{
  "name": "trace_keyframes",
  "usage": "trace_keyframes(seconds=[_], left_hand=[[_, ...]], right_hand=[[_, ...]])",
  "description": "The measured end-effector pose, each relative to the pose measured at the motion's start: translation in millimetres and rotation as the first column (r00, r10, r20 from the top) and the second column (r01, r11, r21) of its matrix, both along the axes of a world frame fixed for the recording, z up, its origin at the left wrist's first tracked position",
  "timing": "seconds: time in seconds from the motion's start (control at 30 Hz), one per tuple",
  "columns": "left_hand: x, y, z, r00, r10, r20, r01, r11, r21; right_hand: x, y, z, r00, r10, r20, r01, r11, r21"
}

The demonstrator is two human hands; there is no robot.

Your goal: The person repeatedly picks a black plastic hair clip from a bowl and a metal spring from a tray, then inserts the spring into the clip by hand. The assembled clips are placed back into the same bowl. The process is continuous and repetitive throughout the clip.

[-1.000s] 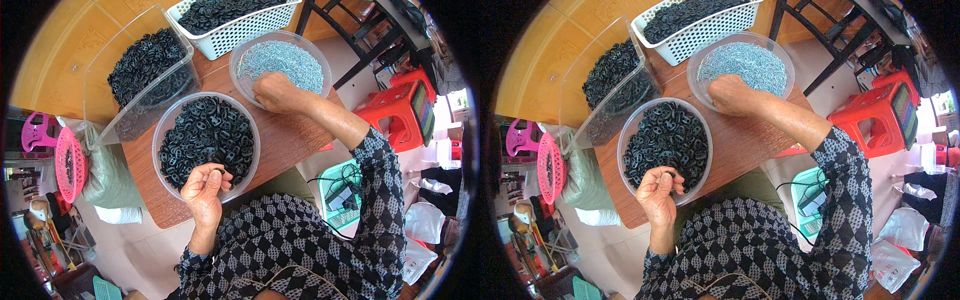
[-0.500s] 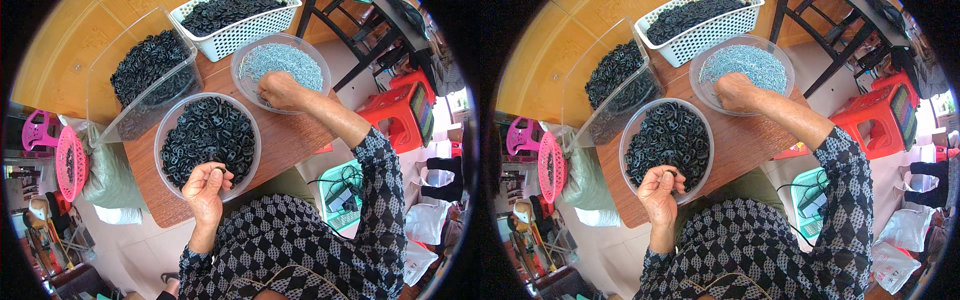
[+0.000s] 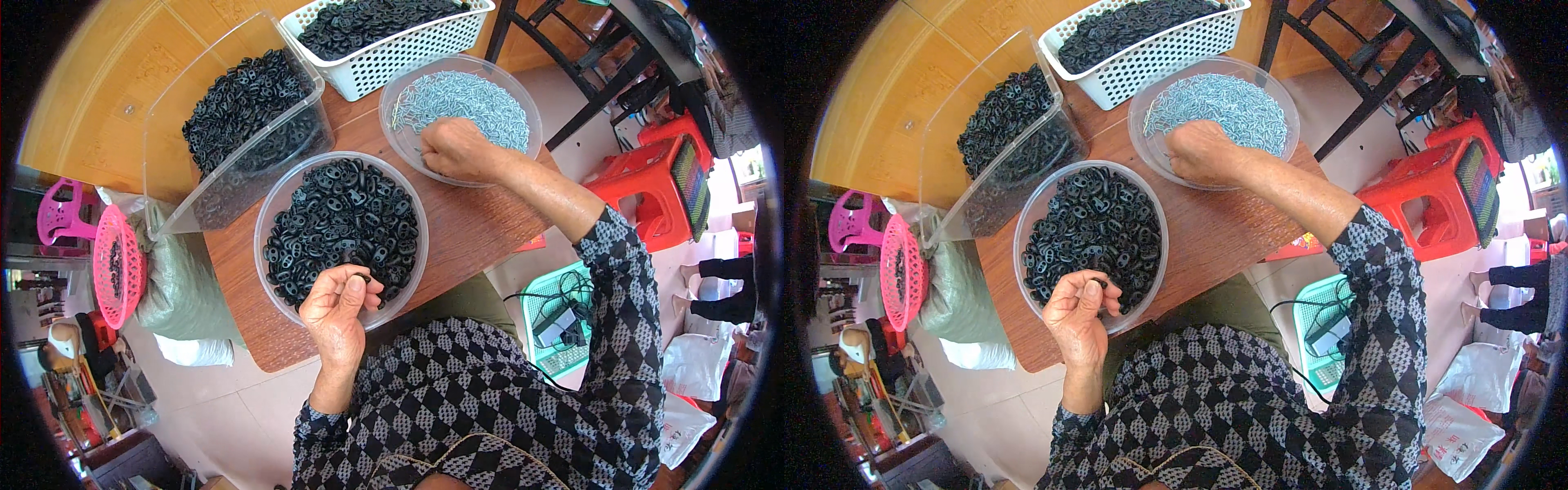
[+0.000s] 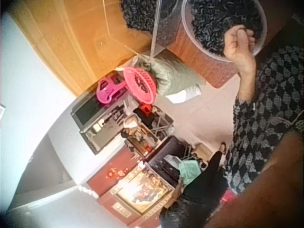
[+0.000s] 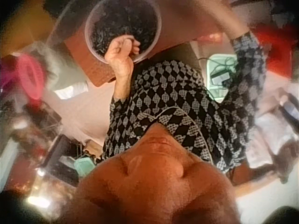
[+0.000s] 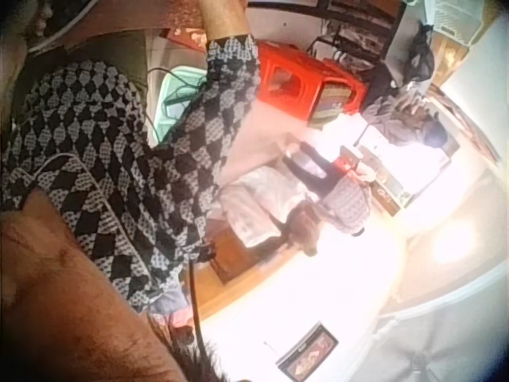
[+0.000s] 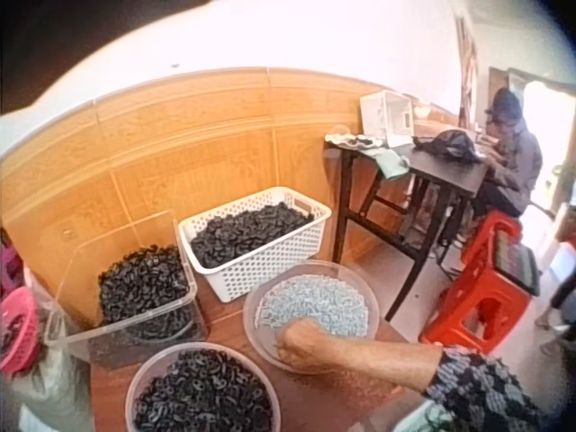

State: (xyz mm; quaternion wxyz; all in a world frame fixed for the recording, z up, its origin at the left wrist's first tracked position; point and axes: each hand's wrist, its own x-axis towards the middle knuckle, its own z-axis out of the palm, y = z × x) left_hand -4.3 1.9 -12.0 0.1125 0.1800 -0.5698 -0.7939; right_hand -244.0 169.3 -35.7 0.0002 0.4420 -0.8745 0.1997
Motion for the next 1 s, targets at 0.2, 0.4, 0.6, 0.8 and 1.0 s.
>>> trace_keyframes(seconds=[0.2, 0.4, 0.6, 0.8, 1.0], left_hand=[[0, 0, 0, 1.0, 0.0, -0.004, 0.0, 1.0, -0.001], [1, -1, 0, 1.0, -0.014, -0.021, 0.014, 1.0, -0.006], [0, 1, 0, 1.0, 0.002, -0.014, -0.002, 1.0, -0.014], [0, 1, 1, 1.0, 0.006, -0.006, -0.006, 1.0, -0.018], [1, 1, 1, 1.0, 0.01, -0.018, -0.01, 1.0, -0.03]], right_hand=[[3, 6, 22, 0.937, -0.122, 0.327, 0.152, 0.986, -0.066], [0, 9, 16, 0.969, -0.075, 0.235, 0.098, 0.992, -0.085], [-3, 12, 4, 0.99, -0.001, 0.14, 0.008, 0.999, -0.044], [4, 4, 5, 0.997, 0.074, -0.031, -0.075, 0.997, -0.025], [7, -2, 7, 0.962, 0.179, -0.205, -0.188, 0.982, -0.023]])
